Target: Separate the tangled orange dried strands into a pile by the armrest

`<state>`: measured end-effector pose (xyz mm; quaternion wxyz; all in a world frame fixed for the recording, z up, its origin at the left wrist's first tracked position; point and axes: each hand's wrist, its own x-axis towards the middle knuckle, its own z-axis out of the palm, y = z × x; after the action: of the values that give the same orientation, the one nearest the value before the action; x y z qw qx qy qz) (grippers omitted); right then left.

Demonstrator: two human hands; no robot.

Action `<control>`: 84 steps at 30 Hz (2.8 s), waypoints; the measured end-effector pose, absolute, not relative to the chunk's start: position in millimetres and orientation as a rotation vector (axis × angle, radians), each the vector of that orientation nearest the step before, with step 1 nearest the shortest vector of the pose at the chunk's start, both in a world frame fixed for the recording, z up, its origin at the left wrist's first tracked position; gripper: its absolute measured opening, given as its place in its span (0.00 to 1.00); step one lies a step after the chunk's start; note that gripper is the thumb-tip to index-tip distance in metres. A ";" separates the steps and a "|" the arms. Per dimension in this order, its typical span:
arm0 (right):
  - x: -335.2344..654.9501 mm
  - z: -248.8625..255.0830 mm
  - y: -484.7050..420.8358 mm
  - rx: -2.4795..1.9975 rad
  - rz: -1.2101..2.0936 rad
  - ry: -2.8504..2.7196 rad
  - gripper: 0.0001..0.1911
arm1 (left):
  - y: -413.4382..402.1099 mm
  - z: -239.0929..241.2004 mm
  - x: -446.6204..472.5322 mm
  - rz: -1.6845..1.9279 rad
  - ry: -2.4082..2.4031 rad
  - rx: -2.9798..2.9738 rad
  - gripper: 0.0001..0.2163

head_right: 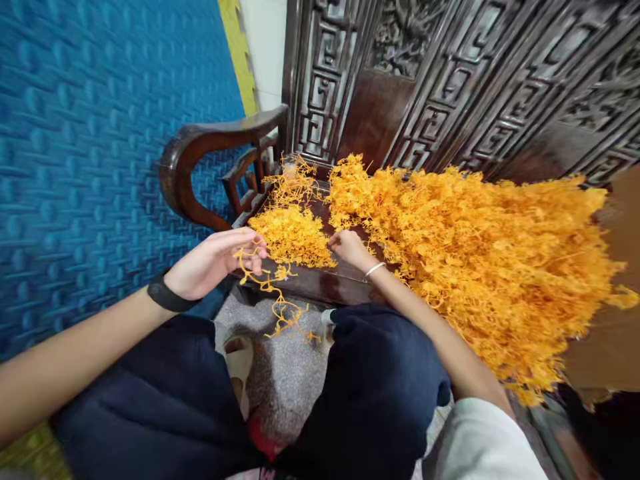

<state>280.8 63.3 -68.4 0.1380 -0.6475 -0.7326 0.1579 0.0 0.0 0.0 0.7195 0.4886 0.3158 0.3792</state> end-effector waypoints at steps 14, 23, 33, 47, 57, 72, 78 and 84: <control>246.4 -28.3 31.9 -0.994 0.290 -2.107 0.08 | 3.1 5.6 -0.2 0.895 0.707 1.027 0.08; 204.4 15.5 -4.7 -0.406 -0.390 -2.871 0.12 | 6.7 5.7 -2.3 0.892 0.687 0.944 0.08; 191.9 10.0 -5.3 -0.500 -0.184 -2.849 0.09 | 8.5 6.4 -4.8 0.867 0.771 0.885 0.10; 194.1 23.0 -0.5 -0.990 0.944 -1.580 0.08 | 27.4 10.4 -21.7 1.272 0.966 0.712 0.22; 196.6 16.9 -3.7 -1.020 0.744 -1.899 0.08 | 10.6 17.3 -14.3 1.751 1.028 1.140 0.20; 173.6 17.2 -12.9 -0.848 0.787 -1.857 0.05 | -10.8 1.9 8.6 0.987 0.760 1.505 0.15; 172.9 8.8 -6.3 -0.972 1.006 -1.636 0.05 | -8.2 4.2 8.2 0.968 0.878 1.384 0.07; 170.6 4.2 -3.2 -0.945 1.123 -1.575 0.07 | -8.3 4.8 8.1 0.944 0.900 1.490 0.09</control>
<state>170.6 -3.2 4.2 0.4744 -0.3865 -0.6440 0.4592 8.1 -8.3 4.8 0.5486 0.6290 0.3802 0.3987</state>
